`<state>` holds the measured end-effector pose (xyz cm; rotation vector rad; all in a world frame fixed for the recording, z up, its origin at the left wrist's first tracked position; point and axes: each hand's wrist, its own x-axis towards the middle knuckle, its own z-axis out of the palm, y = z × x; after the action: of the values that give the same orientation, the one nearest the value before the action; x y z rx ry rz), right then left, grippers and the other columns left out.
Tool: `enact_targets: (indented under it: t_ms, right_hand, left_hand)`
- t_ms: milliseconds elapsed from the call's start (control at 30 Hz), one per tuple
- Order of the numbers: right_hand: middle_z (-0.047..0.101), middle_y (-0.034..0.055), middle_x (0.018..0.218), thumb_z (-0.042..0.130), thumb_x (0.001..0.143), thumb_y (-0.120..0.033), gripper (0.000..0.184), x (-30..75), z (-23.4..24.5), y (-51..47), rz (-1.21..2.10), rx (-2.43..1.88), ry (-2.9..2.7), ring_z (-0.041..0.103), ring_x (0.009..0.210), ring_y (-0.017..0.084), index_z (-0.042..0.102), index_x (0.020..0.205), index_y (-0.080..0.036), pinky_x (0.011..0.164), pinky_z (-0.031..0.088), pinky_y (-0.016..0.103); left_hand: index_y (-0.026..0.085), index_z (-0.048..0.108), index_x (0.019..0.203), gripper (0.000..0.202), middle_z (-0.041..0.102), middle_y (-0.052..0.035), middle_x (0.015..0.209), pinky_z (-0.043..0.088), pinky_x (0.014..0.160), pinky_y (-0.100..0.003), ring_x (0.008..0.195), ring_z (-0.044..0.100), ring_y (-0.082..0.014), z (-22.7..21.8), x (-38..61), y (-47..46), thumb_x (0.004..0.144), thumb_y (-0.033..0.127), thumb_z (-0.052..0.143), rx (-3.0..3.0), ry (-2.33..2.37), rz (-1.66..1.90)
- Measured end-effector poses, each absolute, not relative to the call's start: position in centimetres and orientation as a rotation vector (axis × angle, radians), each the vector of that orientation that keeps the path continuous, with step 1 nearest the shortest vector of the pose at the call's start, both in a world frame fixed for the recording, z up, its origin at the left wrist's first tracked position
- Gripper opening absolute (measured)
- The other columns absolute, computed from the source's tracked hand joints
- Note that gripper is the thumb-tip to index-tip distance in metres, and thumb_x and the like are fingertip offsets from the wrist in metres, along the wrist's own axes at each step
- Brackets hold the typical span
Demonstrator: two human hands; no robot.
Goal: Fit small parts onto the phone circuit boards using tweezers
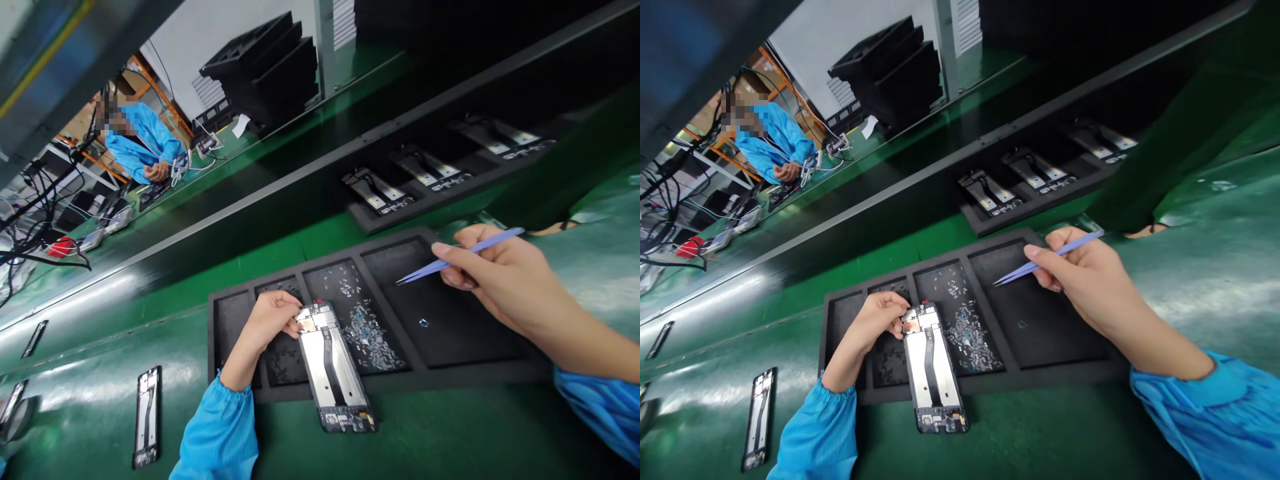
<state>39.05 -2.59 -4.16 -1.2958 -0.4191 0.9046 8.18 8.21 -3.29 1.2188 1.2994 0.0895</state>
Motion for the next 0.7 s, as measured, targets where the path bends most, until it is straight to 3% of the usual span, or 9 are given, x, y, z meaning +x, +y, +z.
enact_targets:
  t_ms: [200, 333, 400, 467, 567, 700]
  right_hand:
    - [0.045, -0.0070, 0.046, 0.106, 0.036, -0.048, 0.068, 39.2, -4.3, -2.5, 0.938, -1.193, -0.359, 0.043, 0.039, 0.008, 0.051, 0.067, -0.023, 0.038, 0.026, 0.022]
    - [0.042, -0.0089, 0.048, 0.107, 0.038, -0.036, 0.063, 39.4, -4.2, -2.6, 0.971, -1.044, -0.287, 0.039, 0.039, 0.006, 0.052, 0.066, -0.022, 0.039, 0.027, 0.021]
    - [0.040, -0.0092, 0.047, 0.106, 0.042, -0.028, 0.062, 39.7, -4.2, -2.7, 0.999, -0.951, -0.243, 0.038, 0.041, 0.006, 0.049, 0.063, -0.022, 0.040, 0.027, 0.021]
    - [0.039, -0.0087, 0.048, 0.102, 0.051, -0.019, 0.058, 40.2, -4.2, -2.9, 1.043, -0.858, -0.200, 0.036, 0.042, 0.006, 0.045, 0.061, -0.022, 0.039, 0.026, 0.021]
    - [0.034, -0.0091, 0.048, 0.088, 0.073, -0.011, 0.051, 41.2, -4.5, -3.3, 1.149, -0.731, -0.121, 0.030, 0.041, 0.005, 0.040, 0.060, -0.022, 0.038, 0.026, 0.020]
    - [0.030, -0.0108, 0.052, 0.068, 0.096, -0.014, 0.045, 42.7, -5.3, -3.9, 1.296, -0.584, 0.017, 0.027, 0.041, 0.004, 0.037, 0.063, -0.020, 0.038, 0.029, 0.017]
  left_hand:
    - [0.013, 0.065, 0.110, 0.025, 0.067, -0.0018, 0.093, 0.057, 0.063, -0.025, 0.071, 0.064, -0.0112, -2.1, 8.1, 8.7, 0.103, 0.038, 0.065, 1.308, 1.369, 0.058]
    - [0.014, 0.063, 0.116, 0.029, 0.067, -0.0029, 0.096, 0.055, 0.061, -0.024, 0.068, 0.062, -0.0110, 0.2, 7.2, 6.2, 0.105, 0.040, 0.060, 1.462, 1.562, 0.251]
    - [0.015, 0.060, 0.124, 0.030, 0.067, -0.0060, 0.103, 0.056, 0.068, -0.028, 0.075, 0.065, -0.0141, 0.9, 7.2, 2.6, 0.107, 0.037, 0.050, 1.577, 1.709, 0.398]
    - [0.016, 0.055, 0.136, 0.037, 0.065, -0.0115, 0.119, 0.056, 0.086, -0.035, 0.099, 0.067, -0.0209, 0.7, 7.9, -1.9, 0.105, 0.034, 0.045, 1.704, 1.816, 0.505]
    - [0.022, 0.048, 0.150, 0.062, 0.054, -0.0142, 0.142, 0.043, 0.111, -0.044, 0.131, 0.053, -0.0302, -0.7, 10.1, -7.4, 0.092, 0.036, 0.064, 1.889, 1.873, 0.497]
    - [0.023, 0.045, 0.155, 0.070, 0.053, -0.0170, 0.136, 0.038, 0.109, -0.051, 0.126, 0.051, -0.0357, -2.4, 12.6, -7.8, 0.092, 0.047, 0.065, 2.015, 2.045, 0.358]
